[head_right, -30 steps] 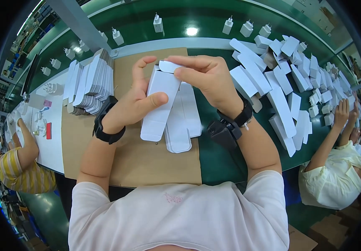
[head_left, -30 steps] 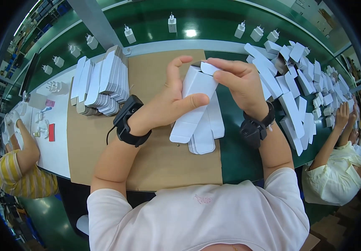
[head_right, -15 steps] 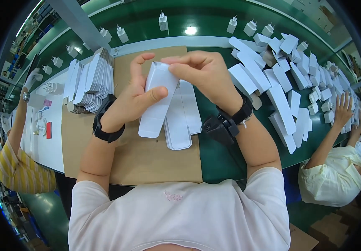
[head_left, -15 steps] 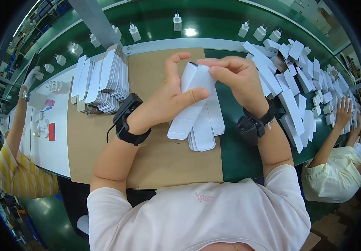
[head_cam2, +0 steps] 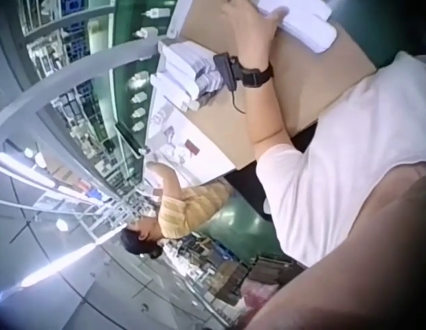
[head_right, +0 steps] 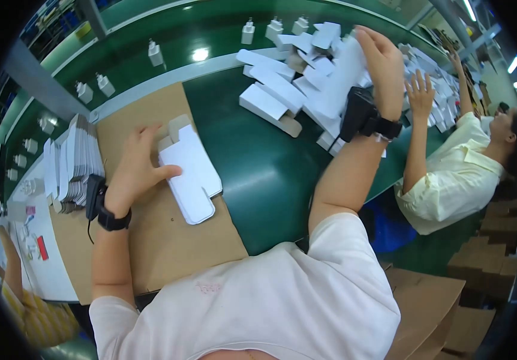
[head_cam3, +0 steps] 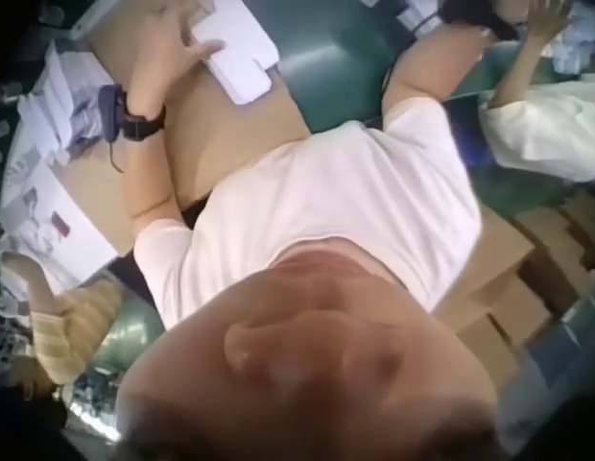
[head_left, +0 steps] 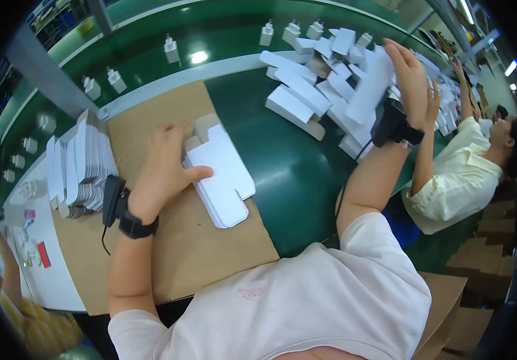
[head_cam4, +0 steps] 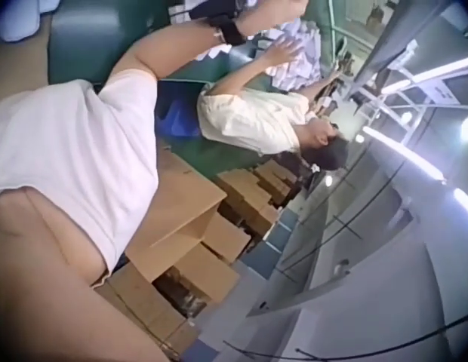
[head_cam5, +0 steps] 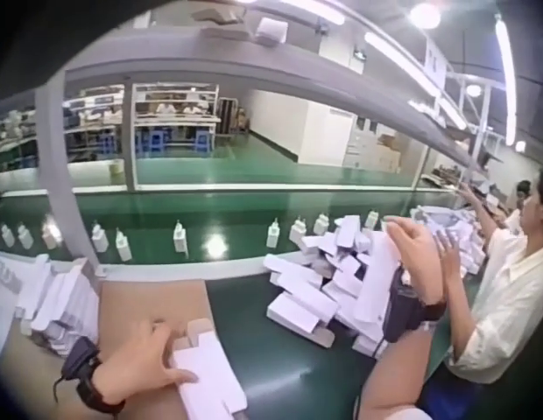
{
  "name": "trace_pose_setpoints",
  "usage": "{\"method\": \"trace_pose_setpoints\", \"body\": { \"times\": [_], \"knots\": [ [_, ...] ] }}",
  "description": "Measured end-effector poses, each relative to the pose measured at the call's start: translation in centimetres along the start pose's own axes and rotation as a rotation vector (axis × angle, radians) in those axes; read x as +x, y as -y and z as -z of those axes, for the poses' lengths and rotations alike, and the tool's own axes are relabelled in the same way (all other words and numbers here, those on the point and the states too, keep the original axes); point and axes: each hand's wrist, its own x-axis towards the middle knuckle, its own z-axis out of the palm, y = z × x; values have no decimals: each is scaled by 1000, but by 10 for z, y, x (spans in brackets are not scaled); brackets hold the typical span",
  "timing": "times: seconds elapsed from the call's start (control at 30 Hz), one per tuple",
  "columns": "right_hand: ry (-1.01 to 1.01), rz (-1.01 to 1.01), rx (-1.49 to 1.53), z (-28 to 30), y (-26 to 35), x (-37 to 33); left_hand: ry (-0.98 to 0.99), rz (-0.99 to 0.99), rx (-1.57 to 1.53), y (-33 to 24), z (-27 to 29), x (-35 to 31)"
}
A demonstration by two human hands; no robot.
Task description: The person folds flat cardboard templates into boxes by hand and places them onto a pile before removing a rubber band from a new bundle of templates.
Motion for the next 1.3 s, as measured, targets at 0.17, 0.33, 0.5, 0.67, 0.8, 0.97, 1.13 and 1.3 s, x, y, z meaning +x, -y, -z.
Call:
{"method": "trace_pose_setpoints", "body": {
  "times": [0.17, 0.33, 0.5, 0.67, 0.8, 0.97, 1.13, 1.3],
  "knots": [
    [267, 37, -276, -83, 8, -7, -42, -37, 34, 9, -10, -8],
    [871, 247, -223, -179, 44, -81, -39, -69, -10, 7, -22, -5],
    [877, 137, -155, -197, 53, -87, -71, -70, -20, 12, -22, -4],
    [844, -143, 426, -184, 68, -73, -150, 28, -209, 4, 3, -4],
    [732, -14, 353, -185, 69, -73, 70, 159, -759, -1, 10, -5],
    [714, 114, 85, -187, 99, -94, -247, 55, -461, -16, 11, -12],
    [813, -11, 352, -192, 82, -88, -381, -253, -494, -9, -7, -9],
    [723, -78, 519, -190, 82, -87, 49, 51, -1121, -22, 11, -12]
  ]
}}
